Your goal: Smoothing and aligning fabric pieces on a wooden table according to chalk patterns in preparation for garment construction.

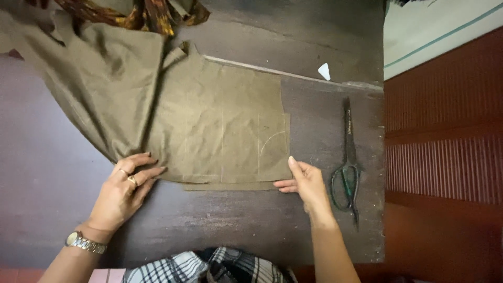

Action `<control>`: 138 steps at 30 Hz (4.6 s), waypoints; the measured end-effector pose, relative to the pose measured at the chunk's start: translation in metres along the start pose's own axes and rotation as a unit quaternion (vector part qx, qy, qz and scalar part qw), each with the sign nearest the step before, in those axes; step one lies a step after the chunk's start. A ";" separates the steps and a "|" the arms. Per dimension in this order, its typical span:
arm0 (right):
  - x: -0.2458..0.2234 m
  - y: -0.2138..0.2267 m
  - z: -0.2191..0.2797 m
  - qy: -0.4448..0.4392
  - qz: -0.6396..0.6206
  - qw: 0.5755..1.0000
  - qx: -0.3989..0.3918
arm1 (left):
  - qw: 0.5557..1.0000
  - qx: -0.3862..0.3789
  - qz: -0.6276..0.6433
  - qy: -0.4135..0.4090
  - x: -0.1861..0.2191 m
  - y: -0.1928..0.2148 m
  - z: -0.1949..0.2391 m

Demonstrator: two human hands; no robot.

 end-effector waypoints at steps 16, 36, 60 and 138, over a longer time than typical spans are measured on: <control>-0.003 0.014 -0.003 0.143 -0.058 0.988 0.001 | 0.996 0.076 0.035 0.016 0.034 0.047 -0.014; 0.007 0.011 -0.010 0.083 -0.053 0.995 0.011 | 0.998 0.046 0.000 0.030 0.004 0.003 0.008; 0.010 0.011 -0.013 0.096 -0.055 0.993 -0.032 | 0.997 0.070 0.007 0.018 0.016 0.011 0.005; -0.003 0.015 -0.021 0.125 0.037 0.991 -0.019 | 0.997 0.052 -0.031 0.051 0.018 0.004 0.018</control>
Point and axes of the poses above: each hand's wrist, its own z-axis away from the middle knuckle, its own y-axis out of the back of the hand, x = y × z, the point moved 8 cm from there along -z, towards the middle knuckle, and after that the axes turned 12 degrees about -x, right-handed, at the moved point
